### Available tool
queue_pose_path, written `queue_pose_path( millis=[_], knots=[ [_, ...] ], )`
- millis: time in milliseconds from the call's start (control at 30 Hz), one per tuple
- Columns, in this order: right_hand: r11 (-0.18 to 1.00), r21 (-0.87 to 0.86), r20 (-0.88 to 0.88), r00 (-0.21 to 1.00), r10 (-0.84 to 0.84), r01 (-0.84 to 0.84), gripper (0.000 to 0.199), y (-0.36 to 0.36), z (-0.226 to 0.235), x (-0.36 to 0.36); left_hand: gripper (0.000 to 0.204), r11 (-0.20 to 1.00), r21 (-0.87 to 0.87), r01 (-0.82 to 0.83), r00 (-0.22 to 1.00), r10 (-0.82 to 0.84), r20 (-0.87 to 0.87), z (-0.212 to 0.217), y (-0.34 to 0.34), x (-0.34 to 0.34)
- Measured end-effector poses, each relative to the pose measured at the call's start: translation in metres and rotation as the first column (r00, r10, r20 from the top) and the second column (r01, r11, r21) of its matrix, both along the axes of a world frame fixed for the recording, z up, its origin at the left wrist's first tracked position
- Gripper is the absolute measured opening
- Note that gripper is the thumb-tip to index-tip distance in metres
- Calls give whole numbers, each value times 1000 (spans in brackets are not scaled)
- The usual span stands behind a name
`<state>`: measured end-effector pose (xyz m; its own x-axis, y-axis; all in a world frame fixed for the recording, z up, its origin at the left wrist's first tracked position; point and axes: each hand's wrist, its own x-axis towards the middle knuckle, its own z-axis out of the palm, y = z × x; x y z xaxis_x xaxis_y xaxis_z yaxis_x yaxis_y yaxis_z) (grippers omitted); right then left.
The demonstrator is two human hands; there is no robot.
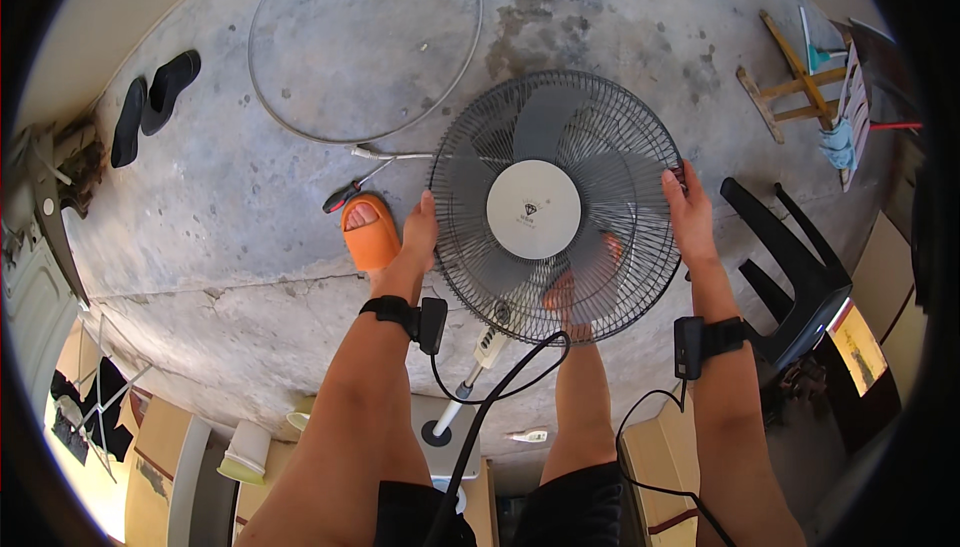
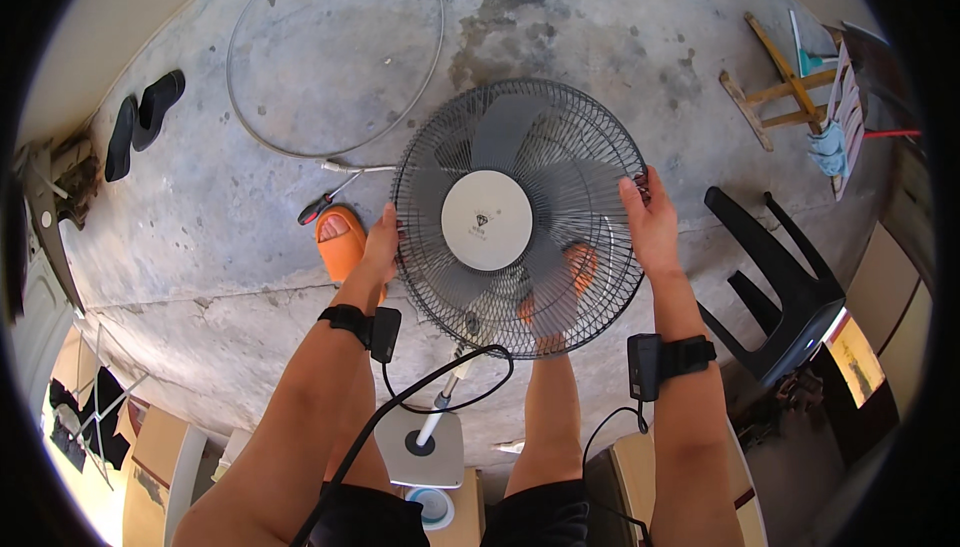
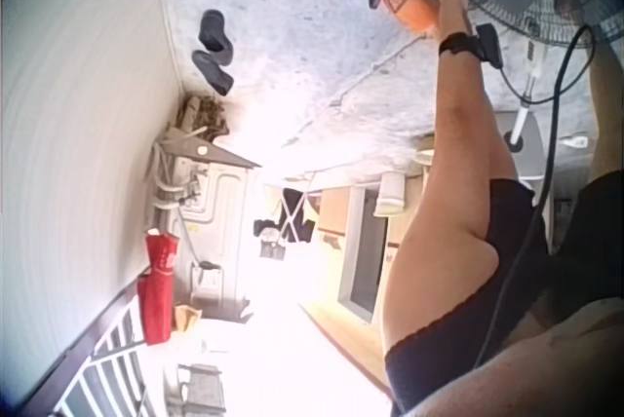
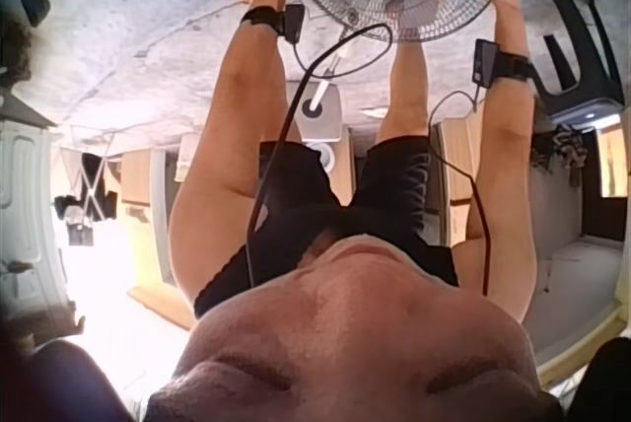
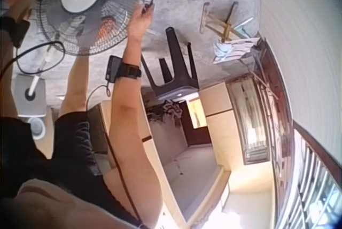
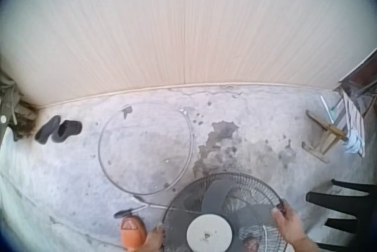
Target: The recorder is shown assembling a stand fan by placing the blades and securing the front cage.
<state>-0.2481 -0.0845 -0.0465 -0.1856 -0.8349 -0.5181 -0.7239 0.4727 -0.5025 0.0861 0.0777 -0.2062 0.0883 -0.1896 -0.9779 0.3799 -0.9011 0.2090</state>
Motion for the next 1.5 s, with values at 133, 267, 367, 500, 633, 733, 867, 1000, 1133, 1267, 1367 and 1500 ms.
queue_pose_path(
  millis=[133,267,367,500,633,733,867,1000,1133,1267,1367,1500],
  knots=[
    [997,22,1,997,74,-74,61,-3,1,0,54,998,61,13,999,-16,45,1,1,-4],
    [998,-2,-14,998,55,-55,62,0,-2,-4,52,996,79,38,998,-42,44,2,-2,-6],
    [999,19,-6,999,47,-46,62,-1,-4,3,64,992,68,103,988,-110,108,-17,13,1],
    [997,51,-18,998,55,-54,60,-7,2,5,64,1000,26,10,1000,-10,19,-20,11,-5],
    [998,20,-10,998,57,-57,60,-5,0,5,55,999,30,29,996,-31,80,-27,13,-5],
    [996,92,-29,999,22,-19,60,-9,7,10,59,1000,13,13,998,-14,61,-27,14,-6],
    [997,69,-42,998,44,-41,61,-8,3,-1,64,995,29,91,991,-94,95,-15,6,-13],
    [997,65,-41,998,51,-49,60,-7,5,8,63,997,27,73,993,-76,89,-17,10,-7],
    [997,83,-6,1000,4,-4,59,-7,5,10,62,998,-26,54,994,-51,95,-22,14,-5],
    [998,52,-37,999,21,-19,59,-7,4,3,61,997,22,75,993,-77,87,-18,8,-13],
    [996,91,-34,999,10,-7,59,-7,3,7,61,999,3,53,996,-53,70,-28,16,-5],
    [996,86,-39,999,16,-13,58,-4,1,5,62,999,-36,26,998,-24,56,-24,16,-5]
  ],
)
